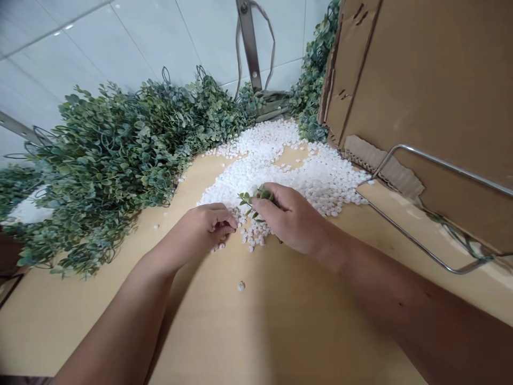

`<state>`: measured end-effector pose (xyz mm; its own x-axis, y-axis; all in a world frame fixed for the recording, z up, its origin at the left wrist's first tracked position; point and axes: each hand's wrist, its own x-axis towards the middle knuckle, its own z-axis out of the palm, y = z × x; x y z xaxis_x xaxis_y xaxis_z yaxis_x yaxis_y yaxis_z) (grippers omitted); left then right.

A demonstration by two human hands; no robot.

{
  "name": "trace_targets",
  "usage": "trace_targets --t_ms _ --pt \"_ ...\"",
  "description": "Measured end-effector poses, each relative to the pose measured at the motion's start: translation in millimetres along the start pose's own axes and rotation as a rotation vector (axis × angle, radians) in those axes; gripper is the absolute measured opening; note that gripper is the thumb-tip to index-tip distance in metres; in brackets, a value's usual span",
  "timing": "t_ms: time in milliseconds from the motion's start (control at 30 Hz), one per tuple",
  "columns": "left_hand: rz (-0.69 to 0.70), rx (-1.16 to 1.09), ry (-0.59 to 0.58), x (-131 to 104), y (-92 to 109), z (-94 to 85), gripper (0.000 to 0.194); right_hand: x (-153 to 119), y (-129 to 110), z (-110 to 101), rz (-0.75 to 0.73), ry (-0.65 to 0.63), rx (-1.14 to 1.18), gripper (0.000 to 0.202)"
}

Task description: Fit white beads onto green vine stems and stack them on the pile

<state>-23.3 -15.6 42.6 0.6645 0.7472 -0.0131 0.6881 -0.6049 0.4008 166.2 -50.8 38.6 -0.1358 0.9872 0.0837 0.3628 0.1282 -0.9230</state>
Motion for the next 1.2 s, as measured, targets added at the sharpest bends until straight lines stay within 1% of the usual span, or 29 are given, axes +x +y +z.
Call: trace_targets --t_ms 67,167,233,300,367,400,500,600,733,867,1200 --pt "0.001 -0.058 0.058 1 0 3.1 0.024 -2 -1 0 0.019 -0.016 0.06 0.022" --pt "-0.038 -0.254 0.174 2 1 7.3 0.02 -4 -2 0 0.029 -0.045 0.072 0.025" --pt "-0.123 -0.443 0.276 4 3 8.4 0.012 -3 0 2 0.015 -0.068 0.059 0.029" --pt "-0.214 -0.686 0.383 6 6 7.6 0.003 -2 2 3 -0.002 -0.062 0.045 0.03" --pt "-0.283 -0.939 0.45 8 10 5.8 0.01 0 4 5 -0.015 -0.041 0.024 0.029" --pt "-0.307 -1.051 0.46 9 12 5.1 0.014 1 5 5 -0.019 -0.036 0.012 0.028" --pt "-0.338 -1.262 0.417 9 17 5.4 0.017 1 5 6 -0.031 -0.025 0.008 0.028" --pt "-0.311 -1.376 0.36 8 20 8.7 0.017 -1 3 6 -0.052 -0.018 0.032 0.025" --pt "-0.304 -1.489 0.339 9 20 12.6 0.021 -3 -1 8 -0.12 0.0 -0.009 0.021" --pt "-0.357 -1.519 0.318 10 21 14.3 0.021 -4 -4 9 -0.192 0.021 -0.087 0.018" --pt "-0.433 -1.538 0.349 13 23 18.2 0.016 -6 -3 10 -0.187 0.077 -0.103 0.02"
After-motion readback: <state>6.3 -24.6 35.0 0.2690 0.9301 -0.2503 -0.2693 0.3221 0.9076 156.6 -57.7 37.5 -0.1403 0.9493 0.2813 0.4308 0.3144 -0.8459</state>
